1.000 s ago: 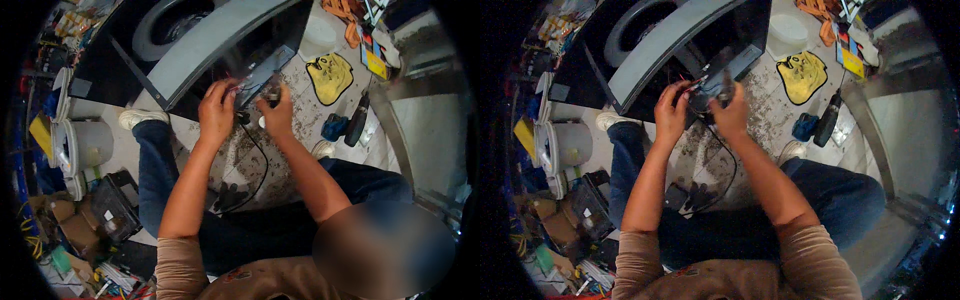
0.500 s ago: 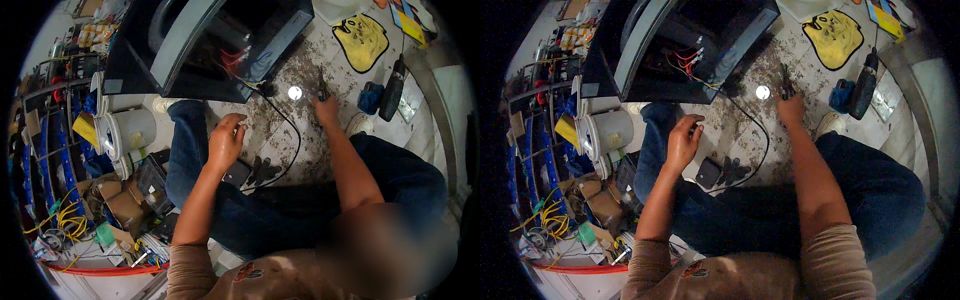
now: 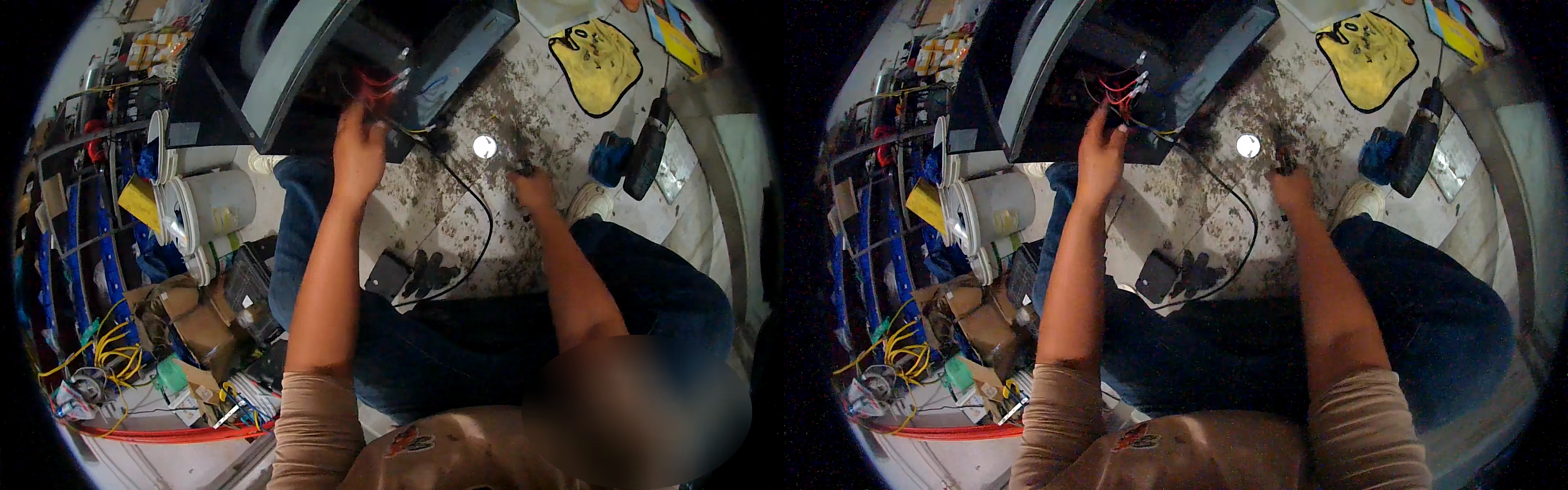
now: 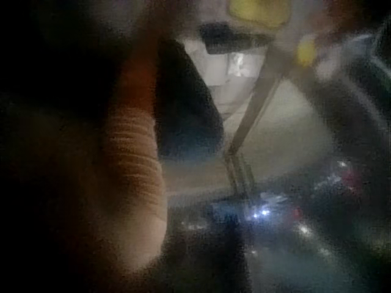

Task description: The person sits on the floor and works on the wiring inside a washing machine. They use pliers to strip and twist wires, then connect them to terminals inside the machine's control panel.

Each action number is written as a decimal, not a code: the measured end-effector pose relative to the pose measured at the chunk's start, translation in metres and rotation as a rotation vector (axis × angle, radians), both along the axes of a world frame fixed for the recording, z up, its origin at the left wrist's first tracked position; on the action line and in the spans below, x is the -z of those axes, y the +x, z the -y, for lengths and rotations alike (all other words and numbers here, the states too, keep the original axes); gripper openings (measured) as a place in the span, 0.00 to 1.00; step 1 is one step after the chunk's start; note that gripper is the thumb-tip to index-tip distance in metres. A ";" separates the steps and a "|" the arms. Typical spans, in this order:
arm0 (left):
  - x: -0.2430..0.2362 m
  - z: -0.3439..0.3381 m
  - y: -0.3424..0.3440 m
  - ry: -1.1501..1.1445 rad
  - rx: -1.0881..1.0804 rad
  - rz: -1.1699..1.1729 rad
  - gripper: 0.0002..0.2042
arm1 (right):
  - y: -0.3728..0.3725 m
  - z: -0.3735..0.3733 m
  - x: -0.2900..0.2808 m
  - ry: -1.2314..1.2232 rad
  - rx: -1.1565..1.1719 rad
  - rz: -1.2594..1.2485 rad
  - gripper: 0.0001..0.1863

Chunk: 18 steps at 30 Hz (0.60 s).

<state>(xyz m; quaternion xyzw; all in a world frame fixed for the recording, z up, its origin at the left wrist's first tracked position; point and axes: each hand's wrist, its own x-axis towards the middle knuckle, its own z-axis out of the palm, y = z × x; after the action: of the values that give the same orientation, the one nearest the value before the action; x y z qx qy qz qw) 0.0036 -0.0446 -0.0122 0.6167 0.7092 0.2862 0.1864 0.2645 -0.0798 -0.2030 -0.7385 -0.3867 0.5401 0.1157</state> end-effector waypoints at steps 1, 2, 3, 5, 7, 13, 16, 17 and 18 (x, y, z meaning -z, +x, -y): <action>-0.002 -0.001 -0.002 -0.048 -0.011 0.034 0.19 | -0.001 -0.002 0.002 -0.017 -0.010 -0.077 0.28; -0.003 -0.005 -0.004 -0.098 -0.016 0.070 0.18 | -0.003 -0.004 0.004 0.019 0.026 -0.039 0.27; -0.005 -0.006 -0.007 -0.076 -0.017 0.073 0.17 | -0.007 -0.006 0.005 0.056 0.060 -0.002 0.27; -0.012 0.001 -0.014 -0.035 -0.022 0.076 0.16 | -0.013 -0.011 0.005 0.170 0.132 -0.024 0.27; -0.027 0.001 -0.003 -0.052 -0.088 0.344 0.15 | -0.016 -0.019 0.000 0.319 0.207 -0.134 0.27; -0.049 -0.004 0.006 -0.012 -0.099 0.535 0.13 | -0.038 -0.038 -0.056 0.453 0.257 -0.255 0.29; -0.043 -0.005 0.002 -0.016 -0.067 0.464 0.12 | -0.045 -0.050 -0.074 0.476 0.318 -0.267 0.31; -0.042 -0.005 0.000 -0.021 -0.059 0.431 0.11 | -0.046 -0.053 -0.073 0.471 0.317 -0.287 0.31; -0.043 -0.006 -0.001 -0.025 -0.050 0.398 0.11 | -0.048 -0.056 -0.072 0.465 0.317 -0.309 0.31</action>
<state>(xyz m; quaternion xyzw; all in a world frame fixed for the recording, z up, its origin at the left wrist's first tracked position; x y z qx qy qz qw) 0.0024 -0.0391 0.0306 0.5278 0.6771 0.3981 0.3233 0.2168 -0.0237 -0.1312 -0.6524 -0.3578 0.5182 0.4216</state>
